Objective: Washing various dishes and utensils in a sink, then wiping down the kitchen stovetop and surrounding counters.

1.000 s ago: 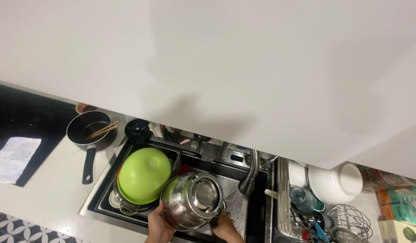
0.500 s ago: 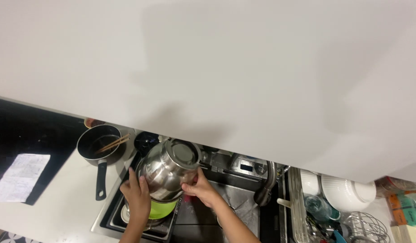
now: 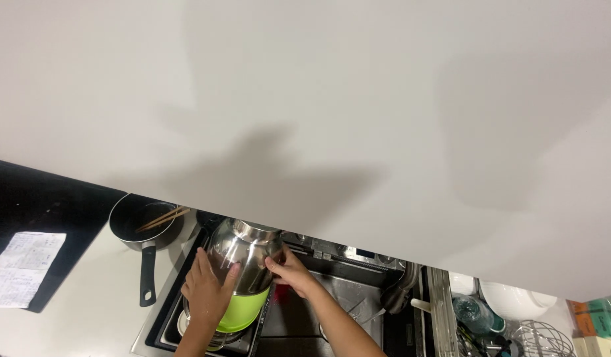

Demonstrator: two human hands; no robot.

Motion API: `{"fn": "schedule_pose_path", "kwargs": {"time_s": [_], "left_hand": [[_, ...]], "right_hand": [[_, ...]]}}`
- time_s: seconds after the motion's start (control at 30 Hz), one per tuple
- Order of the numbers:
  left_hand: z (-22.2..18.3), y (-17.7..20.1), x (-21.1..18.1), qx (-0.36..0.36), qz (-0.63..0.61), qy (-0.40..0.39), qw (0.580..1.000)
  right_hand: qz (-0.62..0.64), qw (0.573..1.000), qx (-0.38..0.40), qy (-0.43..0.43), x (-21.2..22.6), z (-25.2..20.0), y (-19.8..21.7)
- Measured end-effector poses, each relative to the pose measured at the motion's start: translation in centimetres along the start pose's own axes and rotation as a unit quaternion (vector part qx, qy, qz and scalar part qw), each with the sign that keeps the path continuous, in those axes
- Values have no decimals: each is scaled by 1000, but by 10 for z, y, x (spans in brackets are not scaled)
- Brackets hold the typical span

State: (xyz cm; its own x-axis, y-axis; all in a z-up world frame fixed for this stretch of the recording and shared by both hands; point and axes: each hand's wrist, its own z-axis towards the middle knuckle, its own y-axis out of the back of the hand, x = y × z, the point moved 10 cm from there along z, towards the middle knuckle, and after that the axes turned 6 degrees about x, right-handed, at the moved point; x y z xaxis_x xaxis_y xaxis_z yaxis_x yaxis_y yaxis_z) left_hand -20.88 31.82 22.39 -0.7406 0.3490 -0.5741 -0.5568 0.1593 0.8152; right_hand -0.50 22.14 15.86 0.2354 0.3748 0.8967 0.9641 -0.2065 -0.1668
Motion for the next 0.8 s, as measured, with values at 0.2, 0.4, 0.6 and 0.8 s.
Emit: {"fn": "schedule_pose_path", "kwargs": {"time_s": [0.2,0.4,0.6,0.8], "left_hand": [[-14,12,-22,-35,90,-51,994],[-24,13,-39,-53,110,-88,989],[-28,12,-47,-56,143,-102,983],[-30,15,-51,-51,139,-110,983]], "right_hand": [[-3,1000,-26,1,-26,2,15],[122,991,-43,46,-45,-3,26],[189,979,-77,23,-89,1,62],[509,824,-247,24,-143,2,123]]}}
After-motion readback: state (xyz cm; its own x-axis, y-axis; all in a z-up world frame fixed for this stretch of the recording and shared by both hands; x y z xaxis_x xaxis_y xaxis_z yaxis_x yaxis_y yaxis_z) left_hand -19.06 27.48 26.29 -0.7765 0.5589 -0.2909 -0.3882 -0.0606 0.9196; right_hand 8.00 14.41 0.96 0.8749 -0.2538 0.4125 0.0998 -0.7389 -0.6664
